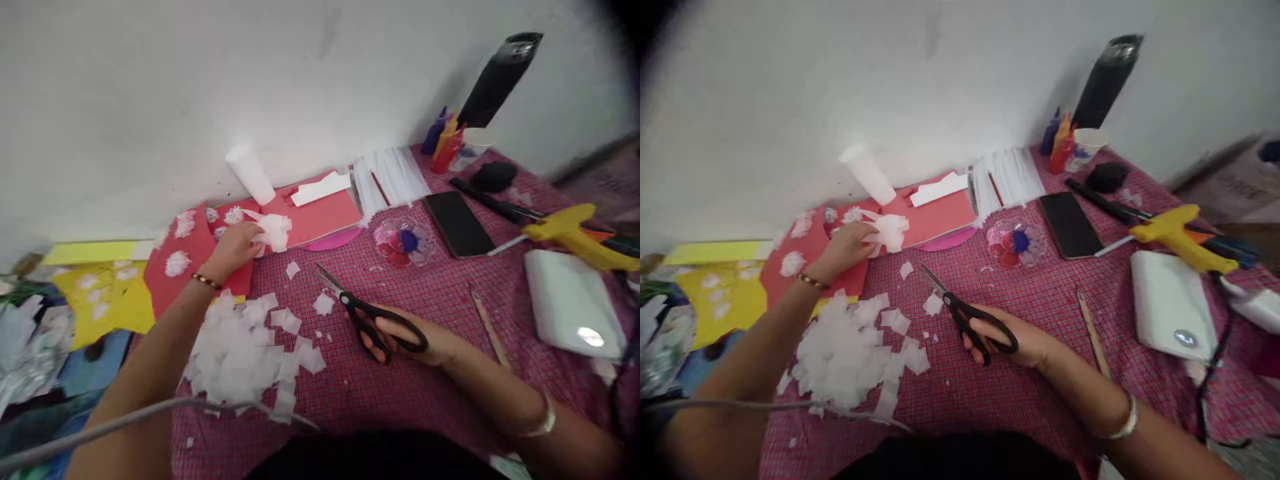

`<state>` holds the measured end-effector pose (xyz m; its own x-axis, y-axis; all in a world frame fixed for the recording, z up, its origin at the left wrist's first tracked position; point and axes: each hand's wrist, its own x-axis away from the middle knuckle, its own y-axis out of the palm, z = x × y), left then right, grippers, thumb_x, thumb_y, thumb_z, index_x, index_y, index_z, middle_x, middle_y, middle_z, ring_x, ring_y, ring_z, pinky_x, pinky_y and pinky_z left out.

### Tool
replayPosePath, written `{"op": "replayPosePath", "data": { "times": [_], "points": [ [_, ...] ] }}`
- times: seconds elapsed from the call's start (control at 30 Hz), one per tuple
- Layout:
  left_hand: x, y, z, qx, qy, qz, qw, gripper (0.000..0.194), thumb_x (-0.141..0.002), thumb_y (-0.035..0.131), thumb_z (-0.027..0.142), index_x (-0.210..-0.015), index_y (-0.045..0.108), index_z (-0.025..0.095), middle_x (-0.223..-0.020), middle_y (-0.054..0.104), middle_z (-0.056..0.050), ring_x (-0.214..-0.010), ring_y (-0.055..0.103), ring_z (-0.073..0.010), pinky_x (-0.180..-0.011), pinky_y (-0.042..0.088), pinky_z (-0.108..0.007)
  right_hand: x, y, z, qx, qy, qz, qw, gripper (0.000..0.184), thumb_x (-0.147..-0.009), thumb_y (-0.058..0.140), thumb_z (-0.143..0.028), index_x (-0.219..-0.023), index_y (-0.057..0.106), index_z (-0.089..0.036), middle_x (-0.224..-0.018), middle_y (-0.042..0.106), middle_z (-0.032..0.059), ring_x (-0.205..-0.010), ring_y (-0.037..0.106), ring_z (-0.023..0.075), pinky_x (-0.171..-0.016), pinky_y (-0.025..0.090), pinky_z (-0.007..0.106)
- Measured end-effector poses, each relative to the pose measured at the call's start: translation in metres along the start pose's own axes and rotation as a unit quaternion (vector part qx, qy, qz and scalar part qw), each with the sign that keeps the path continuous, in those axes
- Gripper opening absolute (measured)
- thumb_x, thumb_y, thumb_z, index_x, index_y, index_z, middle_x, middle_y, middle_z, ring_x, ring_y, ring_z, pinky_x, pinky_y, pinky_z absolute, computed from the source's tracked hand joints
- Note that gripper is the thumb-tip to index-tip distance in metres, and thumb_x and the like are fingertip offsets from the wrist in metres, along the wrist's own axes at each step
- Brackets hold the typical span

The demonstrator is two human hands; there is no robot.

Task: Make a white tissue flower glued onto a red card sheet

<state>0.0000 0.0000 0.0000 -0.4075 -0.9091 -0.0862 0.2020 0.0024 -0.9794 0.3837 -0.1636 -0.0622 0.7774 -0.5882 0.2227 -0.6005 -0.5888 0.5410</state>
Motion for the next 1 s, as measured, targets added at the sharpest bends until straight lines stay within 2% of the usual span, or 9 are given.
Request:
{"op": "replayPosePath", "data": {
  "times": [0.13,0.27,0.43,0.53,0.63,0.7,0.8,0.9,1.0],
  "points": [
    [-0.012,0.007,0.008,0.011,-0.013,0.015,1.000,0.040,-0.081,0.051,0.028,-0.116,0.065,0.014,-0.121,0.066,-0.015,-0.117,0.059,-0.0316,-0.105,0.044,-0.049,0.000,0.001,0.002,-0.015,-0.011,0.000,1.000,0.050,-0.091,0.056,-0.061,-0.106,0.058,-0.012,-0.085,0.061,0.0058,-0.062,0.057,0.0105,-0.056,0.040,0.023],
    [-0.031,0.011,0.012,0.031,-0.012,-0.021,0.999,0.050,-0.073,0.055,0.020,-0.121,0.065,0.015,-0.136,0.058,-0.015,-0.131,0.049,-0.0337,-0.114,0.033,-0.052,0.000,0.003,0.000,-0.019,-0.014,-0.003,1.000,0.050,-0.092,0.057,-0.059,-0.110,0.057,-0.013,-0.084,0.061,0.0048,-0.062,0.057,0.0095,-0.055,0.040,0.021],
    [-0.054,0.013,0.018,0.093,-0.018,-0.066,0.993,0.023,-0.070,0.059,0.019,-0.087,0.074,0.021,-0.129,0.064,-0.009,-0.130,0.050,-0.0327,-0.112,0.035,-0.051,-0.001,0.007,-0.008,-0.040,0.006,0.007,0.999,0.056,-0.086,0.065,-0.061,-0.110,0.053,-0.013,-0.086,0.061,0.0044,-0.061,0.059,0.0089,-0.053,0.041,0.020],
    [-0.059,0.009,0.020,0.151,-0.030,-0.048,0.987,0.010,-0.072,0.063,0.025,-0.073,0.072,0.020,-0.125,0.066,-0.010,-0.123,0.056,-0.0313,-0.107,0.040,-0.048,-0.001,0.009,-0.012,-0.041,0.009,0.007,0.999,0.054,-0.085,0.066,-0.061,-0.104,0.052,-0.012,-0.085,0.060,0.0039,-0.061,0.059,0.0083,-0.053,0.040,0.020],
    [-0.056,-0.004,0.016,0.251,-0.072,0.042,0.964,0.014,-0.074,0.068,0.032,-0.077,0.070,0.019,-0.126,0.065,-0.010,-0.118,0.058,-0.0288,-0.099,0.045,-0.044,-0.001,0.010,-0.013,-0.037,0.005,0.009,0.999,0.053,-0.086,0.066,-0.061,-0.101,0.052,-0.013,-0.085,0.061,0.0040,-0.061,0.059,0.0080,-0.053,0.040,0.020],
    [-0.051,-0.018,0.011,0.337,-0.104,0.134,0.926,0.016,-0.076,0.067,0.034,-0.078,0.065,0.018,-0.117,0.069,-0.008,-0.106,0.062,-0.0236,-0.086,0.049,-0.038,-0.001,0.010,-0.013,-0.035,0.004,0.007,0.999,0.052,-0.086,0.065,-0.061,-0.101,0.052,-0.013,-0.086,0.061,0.0039,-0.061,0.059,0.0078,-0.053,0.039,0.020],
    [-0.041,-0.043,0.004,0.429,-0.117,0.248,0.861,0.011,-0.080,0.062,0.027,-0.078,0.055,0.018,-0.090,0.070,0.000,-0.091,0.064,-0.0158,-0.072,0.045,-0.032,-0.001,0.008,-0.011,-0.034,0.003,0.002,0.999,0.052,-0.086,0.064,-0.061,-0.103,0.052,-0.014,-0.085,0.061,0.0034,-0.060,0.058,0.0079,-0.052,0.037,0.020],
    [-0.024,-0.071,0.003,0.468,-0.100,0.343,0.808,0.007,-0.081,0.059,0.016,-0.080,0.053,0.018,-0.069,0.059,0.006,-0.077,0.064,-0.0100,-0.070,0.041,-0.031,0.000,0.007,-0.010,-0.011,-0.013,-0.006,1.000,0.050,-0.089,0.061,-0.061,-0.103,0.053,-0.014,-0.084,0.062,0.0041,-0.060,0.057,0.0082,-0.051,0.035,0.021],
    [0.003,-0.099,0.015,0.466,-0.089,0.416,0.776,0.010,-0.078,0.062,0.012,-0.080,0.058,0.020,-0.067,0.055,0.008,-0.055,0.054,-0.0060,-0.064,0.044,-0.030,0.003,0.007,-0.009,0.012,-0.029,-0.021,0.999,0.048,-0.092,0.056,-0.060,-0.107,0.053,-0.014,-0.088,0.065,0.0069,-0.063,0.058,0.0094,-0.054,0.036,0.022]
  ]
}}
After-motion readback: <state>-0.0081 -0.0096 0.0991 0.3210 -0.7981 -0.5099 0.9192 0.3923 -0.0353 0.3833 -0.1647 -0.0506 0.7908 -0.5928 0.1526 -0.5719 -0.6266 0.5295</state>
